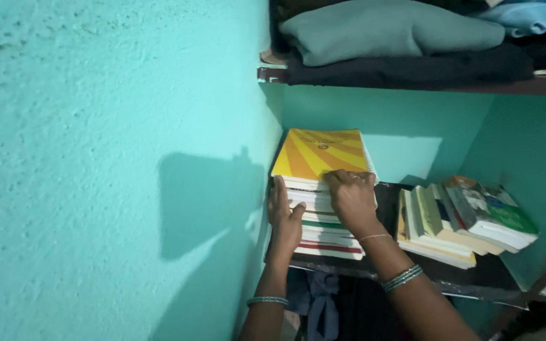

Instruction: The person picks up various books and notebooks from a pile on the floor and places them onto a shelf. They handle the items one by one, moving them from the floor to the shelf.

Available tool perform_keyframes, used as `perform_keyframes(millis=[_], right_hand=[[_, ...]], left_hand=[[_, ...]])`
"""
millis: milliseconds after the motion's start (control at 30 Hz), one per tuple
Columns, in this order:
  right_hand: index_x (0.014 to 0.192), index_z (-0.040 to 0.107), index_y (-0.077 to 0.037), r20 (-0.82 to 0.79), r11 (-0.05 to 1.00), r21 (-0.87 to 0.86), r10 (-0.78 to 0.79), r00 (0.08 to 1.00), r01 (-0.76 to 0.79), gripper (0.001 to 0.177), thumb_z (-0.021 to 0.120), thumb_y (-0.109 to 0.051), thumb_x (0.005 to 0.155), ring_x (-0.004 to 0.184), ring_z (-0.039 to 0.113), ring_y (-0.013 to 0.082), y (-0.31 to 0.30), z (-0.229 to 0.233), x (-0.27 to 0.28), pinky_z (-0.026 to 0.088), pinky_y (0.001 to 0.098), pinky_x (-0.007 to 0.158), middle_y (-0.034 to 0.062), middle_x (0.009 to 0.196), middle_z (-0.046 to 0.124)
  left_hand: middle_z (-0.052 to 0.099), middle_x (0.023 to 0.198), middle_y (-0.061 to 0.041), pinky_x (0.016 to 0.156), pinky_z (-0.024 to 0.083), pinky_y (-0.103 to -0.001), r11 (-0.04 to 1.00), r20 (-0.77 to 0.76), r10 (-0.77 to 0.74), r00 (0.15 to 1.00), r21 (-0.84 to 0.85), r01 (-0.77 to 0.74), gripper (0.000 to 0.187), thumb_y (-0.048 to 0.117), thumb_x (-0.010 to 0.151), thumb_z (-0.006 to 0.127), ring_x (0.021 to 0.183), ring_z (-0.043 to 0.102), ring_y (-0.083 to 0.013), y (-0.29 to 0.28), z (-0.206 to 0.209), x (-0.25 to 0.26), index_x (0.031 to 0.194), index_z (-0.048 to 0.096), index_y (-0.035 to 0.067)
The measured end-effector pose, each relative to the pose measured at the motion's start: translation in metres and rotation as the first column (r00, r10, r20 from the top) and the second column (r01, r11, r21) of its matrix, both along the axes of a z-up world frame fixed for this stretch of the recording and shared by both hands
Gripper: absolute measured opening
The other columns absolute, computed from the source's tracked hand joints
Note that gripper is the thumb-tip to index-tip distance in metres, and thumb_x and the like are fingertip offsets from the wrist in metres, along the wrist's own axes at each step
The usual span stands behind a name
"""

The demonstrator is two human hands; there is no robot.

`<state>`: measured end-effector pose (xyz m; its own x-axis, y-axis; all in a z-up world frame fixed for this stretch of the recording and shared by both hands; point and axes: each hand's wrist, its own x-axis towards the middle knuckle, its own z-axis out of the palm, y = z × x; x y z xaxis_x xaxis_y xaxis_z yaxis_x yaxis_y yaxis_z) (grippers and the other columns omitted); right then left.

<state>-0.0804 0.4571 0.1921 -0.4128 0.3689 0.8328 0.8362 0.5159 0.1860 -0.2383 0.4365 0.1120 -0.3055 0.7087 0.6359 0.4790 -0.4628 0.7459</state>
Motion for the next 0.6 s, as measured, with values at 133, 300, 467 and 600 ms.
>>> perform_keyframes(millis=[133, 300, 467, 600], right_hand=[[0.115, 0.071, -0.014, -0.099, 0.996, 0.033, 0.089, 0.991, -0.086, 0.032, 0.064, -0.008, 0.084, 0.119, 0.062, 0.0258, -0.038, -0.017, 0.026, 0.036, 0.0521, 0.096, 0.0064, 0.125, 0.068], [0.128, 0.068, -0.014, -0.359, 0.975, -0.188, 0.042, 0.932, -0.116, 0.044, 0.071, -0.013, 0.084, 0.137, 0.053, 0.0267, -0.109, -0.092, 0.088, 0.034, 0.0498, 0.102, 0.0077, 0.136, 0.065], [0.136, 0.063, -0.02, -0.338, 0.93, -0.349, -0.238, 0.911, 0.114, 0.063, 0.079, -0.022, 0.075, 0.129, 0.058, 0.0255, -0.158, -0.216, 0.2, 0.048, 0.0425, 0.1, 0.0074, 0.136, 0.065], [0.141, 0.061, -0.02, -0.139, 0.716, -0.595, -0.539, 0.831, 0.366, 0.071, 0.08, -0.022, 0.073, 0.127, 0.058, 0.0272, -0.237, -0.31, 0.287, 0.047, 0.0454, 0.097, 0.0092, 0.139, 0.063]], left_hand=[[0.026, 0.169, -0.018, 0.122, 0.019, -0.052, 0.991, -0.107, 0.025, 0.994, 0.137, -0.01, 0.079, 0.01, 0.094, 0.057, 0.156, 0.021, -0.0431, -0.029, -0.013, 0.038, 0.163, 0.021, 0.007], [0.031, 0.168, -0.019, 0.122, 0.021, -0.054, 0.981, -0.272, -0.126, 0.954, 0.107, 0.161, 0.071, 0.008, 0.095, 0.051, 0.158, 0.022, -0.0418, -0.076, -0.043, 0.098, 0.162, 0.027, 0.003], [0.029, 0.167, -0.022, 0.118, 0.021, -0.058, 0.907, -0.432, -0.4, 0.808, -0.062, 0.416, 0.07, 0.01, 0.098, 0.055, 0.157, 0.016, -0.043, -0.115, -0.111, 0.163, 0.161, 0.027, 0.001], [0.025, 0.167, -0.021, 0.118, 0.019, -0.061, 0.711, -0.482, -0.698, 0.53, -0.377, 0.593, 0.074, 0.019, 0.094, 0.057, 0.156, 0.013, -0.0418, -0.143, -0.18, 0.218, 0.16, 0.026, 0.002]])
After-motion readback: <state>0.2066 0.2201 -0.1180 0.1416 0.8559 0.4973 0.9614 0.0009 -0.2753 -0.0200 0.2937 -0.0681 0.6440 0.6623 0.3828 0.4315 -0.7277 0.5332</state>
